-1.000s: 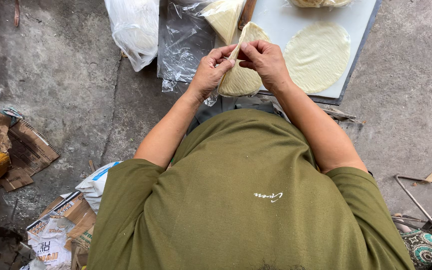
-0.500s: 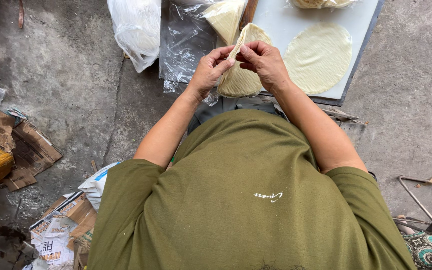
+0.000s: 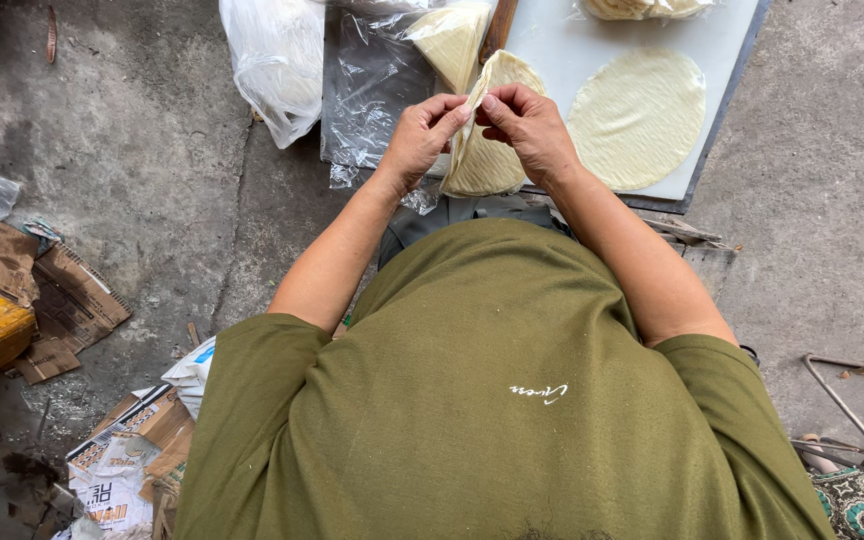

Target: The person sorts and stacks round flatbreads on a table by hand and places them into plastic packaging.

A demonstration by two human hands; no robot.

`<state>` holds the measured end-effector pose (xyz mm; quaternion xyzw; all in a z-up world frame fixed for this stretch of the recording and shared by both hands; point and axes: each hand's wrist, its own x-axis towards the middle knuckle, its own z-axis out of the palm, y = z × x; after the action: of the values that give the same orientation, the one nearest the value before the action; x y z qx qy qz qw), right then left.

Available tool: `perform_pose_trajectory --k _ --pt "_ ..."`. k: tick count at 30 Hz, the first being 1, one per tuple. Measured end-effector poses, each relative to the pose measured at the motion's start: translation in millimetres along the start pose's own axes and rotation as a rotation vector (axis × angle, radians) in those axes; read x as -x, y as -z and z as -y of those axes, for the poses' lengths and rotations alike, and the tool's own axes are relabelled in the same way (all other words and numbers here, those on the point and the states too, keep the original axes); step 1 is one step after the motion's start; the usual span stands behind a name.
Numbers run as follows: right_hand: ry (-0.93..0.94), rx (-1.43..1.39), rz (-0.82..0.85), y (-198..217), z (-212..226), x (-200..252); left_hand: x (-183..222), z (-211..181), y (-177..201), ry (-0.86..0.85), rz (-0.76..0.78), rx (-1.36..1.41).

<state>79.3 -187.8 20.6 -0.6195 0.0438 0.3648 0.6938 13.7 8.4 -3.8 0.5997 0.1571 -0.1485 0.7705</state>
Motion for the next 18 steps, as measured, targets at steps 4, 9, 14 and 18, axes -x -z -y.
perform_pose_trajectory --k 4,9,14,18 --pt "0.048 0.082 0.004 1 -2 0 -4 4 -2 -0.019 -0.015 0.004" --pt "0.051 0.142 -0.018 -2 2 4 -1 1 -7 -0.145 -0.109 -0.256" --pt "0.024 0.074 -0.005 0 4 2 0 -5 -7 -0.215 -0.135 -0.411" --pt "0.012 0.055 0.013 1 -1 7 5 -3 -8 -0.244 -0.121 -0.397"
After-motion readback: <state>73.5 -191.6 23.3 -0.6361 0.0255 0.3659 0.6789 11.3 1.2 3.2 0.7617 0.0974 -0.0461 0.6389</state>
